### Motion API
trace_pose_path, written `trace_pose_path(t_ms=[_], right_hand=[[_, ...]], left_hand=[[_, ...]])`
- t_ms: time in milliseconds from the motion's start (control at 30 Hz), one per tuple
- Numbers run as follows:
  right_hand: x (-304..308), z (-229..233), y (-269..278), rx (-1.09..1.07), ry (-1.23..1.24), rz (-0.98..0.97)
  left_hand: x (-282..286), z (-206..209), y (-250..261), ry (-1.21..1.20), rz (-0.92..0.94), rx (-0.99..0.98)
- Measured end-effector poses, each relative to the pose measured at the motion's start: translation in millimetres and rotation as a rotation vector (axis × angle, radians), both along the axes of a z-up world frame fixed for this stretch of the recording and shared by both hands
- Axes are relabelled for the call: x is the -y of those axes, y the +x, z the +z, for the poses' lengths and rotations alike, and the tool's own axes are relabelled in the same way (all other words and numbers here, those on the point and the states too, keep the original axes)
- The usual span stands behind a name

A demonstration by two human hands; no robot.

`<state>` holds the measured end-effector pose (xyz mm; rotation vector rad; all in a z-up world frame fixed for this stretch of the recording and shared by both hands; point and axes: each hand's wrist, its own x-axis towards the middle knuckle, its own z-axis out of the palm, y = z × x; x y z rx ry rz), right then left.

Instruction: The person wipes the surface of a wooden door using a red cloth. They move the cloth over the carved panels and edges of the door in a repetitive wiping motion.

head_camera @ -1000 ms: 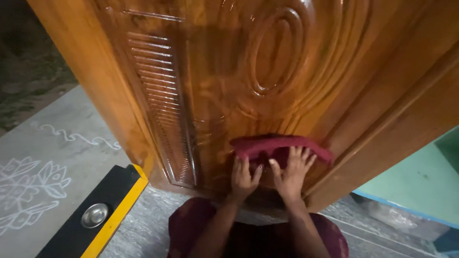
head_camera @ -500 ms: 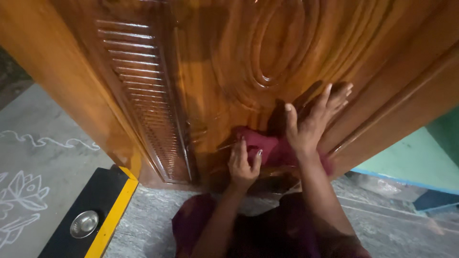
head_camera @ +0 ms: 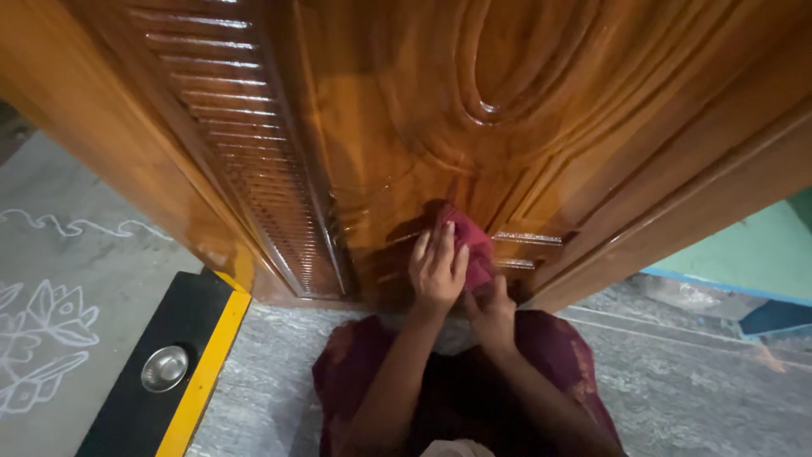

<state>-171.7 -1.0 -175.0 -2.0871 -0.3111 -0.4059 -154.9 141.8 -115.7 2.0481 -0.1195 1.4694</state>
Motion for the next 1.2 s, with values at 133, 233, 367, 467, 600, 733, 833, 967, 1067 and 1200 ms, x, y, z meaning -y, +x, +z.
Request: trace_pose_path(t_ms=[133,233,367,467,600,733,833,967,1067,1200], right_hand=[[4.3,-17.0,13.0,-0.298,0.408,0.033],[12.2,-17.6,23.5,-0.116,0.758,0.2],[21.1,-18.9,20.7,-0.129,0.776,0.168],[25.8,-6.4,15.9,-0.053,0.819,0.166],[37.5,51.9,10.4,0.192,0.785,-0.041],[48.3,137.3,15.1,0.72,0.231,-0.174],[32.1,185.0,39.9,0.792,0.194,-0.155],[8.5,226.4,95.7,1.054,-0.103,-0.2],[-11.1,217.6,114.3,0.94,-0.258,-0.396],[-14.8,170.8,123.4,0.788,-0.528,-0.505]], left_hand=[[1.0,6.0,-8.3,0.047,-0.13,0.08],[2.9,13.4,-21.1,0.103,-0.226,0.144],[7.0,25.7,-37.3,0.192,-0.342,0.207],[9.4,28.5,-45.8,0.248,-0.391,0.229],[8.6,20.6,-44.8,0.186,-0.339,0.334],[6.6,9.5,-34.3,0.098,-0.314,0.328],[7.9,9.4,-25.3,0.071,-0.358,0.323],[14.4,18.2,-28.5,-0.037,-0.379,0.113],[16.9,25.8,-34.0,-0.208,-0.449,-0.028],[15.8,29.7,-29.1,-0.313,-0.501,-0.007]])
